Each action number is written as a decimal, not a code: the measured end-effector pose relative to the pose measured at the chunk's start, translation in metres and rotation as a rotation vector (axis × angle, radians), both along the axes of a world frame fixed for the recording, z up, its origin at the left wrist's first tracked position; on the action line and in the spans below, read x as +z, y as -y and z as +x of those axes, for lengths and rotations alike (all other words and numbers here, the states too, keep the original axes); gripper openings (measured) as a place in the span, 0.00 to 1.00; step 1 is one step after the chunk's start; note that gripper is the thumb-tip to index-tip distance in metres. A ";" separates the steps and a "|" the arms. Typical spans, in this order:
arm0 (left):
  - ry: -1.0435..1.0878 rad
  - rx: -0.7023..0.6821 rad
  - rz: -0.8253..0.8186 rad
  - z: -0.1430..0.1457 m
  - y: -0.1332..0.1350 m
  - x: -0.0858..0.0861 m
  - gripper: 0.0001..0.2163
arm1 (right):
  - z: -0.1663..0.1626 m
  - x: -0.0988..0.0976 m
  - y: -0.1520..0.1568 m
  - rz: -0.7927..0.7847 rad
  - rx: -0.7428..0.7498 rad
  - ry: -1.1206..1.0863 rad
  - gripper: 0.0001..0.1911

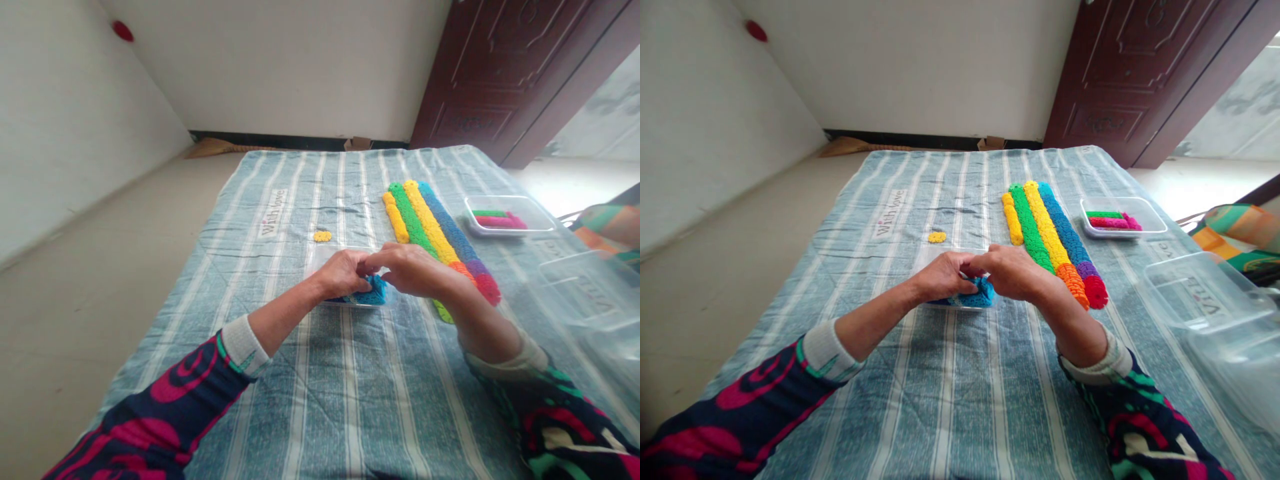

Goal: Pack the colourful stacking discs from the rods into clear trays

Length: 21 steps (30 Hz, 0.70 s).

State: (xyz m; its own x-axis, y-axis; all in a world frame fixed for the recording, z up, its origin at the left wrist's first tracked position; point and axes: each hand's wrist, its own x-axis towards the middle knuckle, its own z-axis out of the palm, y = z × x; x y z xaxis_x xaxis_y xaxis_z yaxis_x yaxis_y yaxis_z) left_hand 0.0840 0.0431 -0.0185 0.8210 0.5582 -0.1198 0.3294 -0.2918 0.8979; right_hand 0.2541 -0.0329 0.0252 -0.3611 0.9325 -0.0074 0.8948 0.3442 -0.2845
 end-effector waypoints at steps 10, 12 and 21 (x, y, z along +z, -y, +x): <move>-0.024 -0.009 0.034 -0.002 -0.001 0.002 0.13 | 0.000 -0.003 -0.003 -0.025 0.018 0.064 0.15; -0.013 -0.013 0.033 -0.002 0.000 0.003 0.13 | -0.002 -0.001 -0.002 -0.033 0.020 0.096 0.15; -0.025 -0.069 0.181 -0.002 0.001 0.007 0.10 | -0.004 0.003 -0.002 -0.057 0.036 0.142 0.13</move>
State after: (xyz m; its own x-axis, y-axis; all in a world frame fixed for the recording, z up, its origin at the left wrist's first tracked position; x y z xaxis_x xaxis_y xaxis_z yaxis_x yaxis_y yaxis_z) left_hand 0.0820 0.0422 -0.0117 0.8559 0.5154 -0.0435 0.3248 -0.4701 0.8207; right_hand 0.2504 -0.0304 0.0280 -0.3859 0.9156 -0.1132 0.9148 0.3639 -0.1755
